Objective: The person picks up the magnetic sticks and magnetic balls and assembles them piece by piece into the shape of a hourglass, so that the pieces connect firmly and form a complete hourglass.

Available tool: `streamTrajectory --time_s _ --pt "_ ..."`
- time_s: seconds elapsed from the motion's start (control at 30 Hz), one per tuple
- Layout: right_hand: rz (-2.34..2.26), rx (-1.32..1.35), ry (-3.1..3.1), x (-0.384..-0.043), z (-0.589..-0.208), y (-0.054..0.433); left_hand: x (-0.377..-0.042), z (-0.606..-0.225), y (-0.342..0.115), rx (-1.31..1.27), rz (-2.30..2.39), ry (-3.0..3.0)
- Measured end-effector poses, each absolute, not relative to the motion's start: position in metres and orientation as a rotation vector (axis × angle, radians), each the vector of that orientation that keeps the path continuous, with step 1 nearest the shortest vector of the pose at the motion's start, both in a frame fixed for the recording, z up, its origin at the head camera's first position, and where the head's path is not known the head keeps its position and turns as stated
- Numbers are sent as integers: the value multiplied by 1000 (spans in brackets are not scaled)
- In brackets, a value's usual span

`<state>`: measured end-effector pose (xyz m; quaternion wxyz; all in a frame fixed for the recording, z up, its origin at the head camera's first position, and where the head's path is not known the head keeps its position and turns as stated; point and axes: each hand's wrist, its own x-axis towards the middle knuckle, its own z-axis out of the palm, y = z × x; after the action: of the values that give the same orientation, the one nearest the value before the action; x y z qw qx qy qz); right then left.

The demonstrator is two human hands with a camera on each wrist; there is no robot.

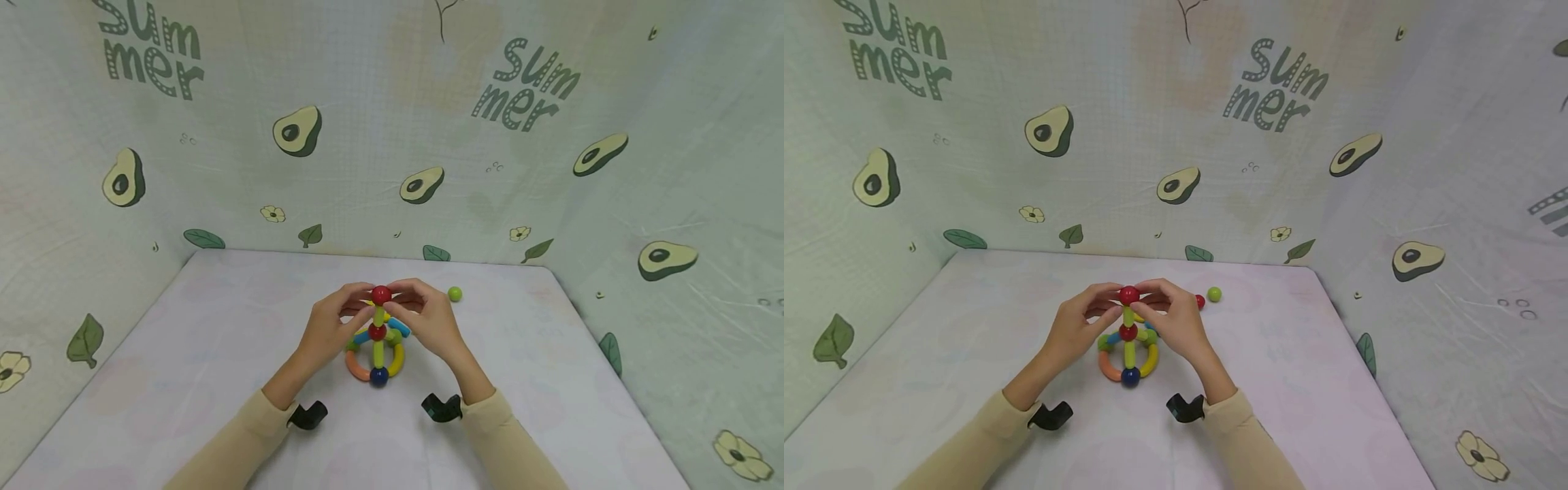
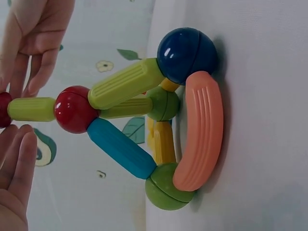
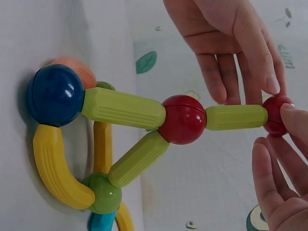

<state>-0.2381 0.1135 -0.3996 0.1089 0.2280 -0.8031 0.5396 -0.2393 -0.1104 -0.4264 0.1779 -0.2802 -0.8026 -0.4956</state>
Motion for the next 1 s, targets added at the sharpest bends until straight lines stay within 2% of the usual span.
streamTrajectory --time_s 0.63,1.0 --pt "1571 664 -2405 -239 -399 116 -249 -410 -111 -840 -1351 -2330" --pt "1492 665 -2540 -244 -398 135 -248 -408 -112 -835 -1345 -2372"
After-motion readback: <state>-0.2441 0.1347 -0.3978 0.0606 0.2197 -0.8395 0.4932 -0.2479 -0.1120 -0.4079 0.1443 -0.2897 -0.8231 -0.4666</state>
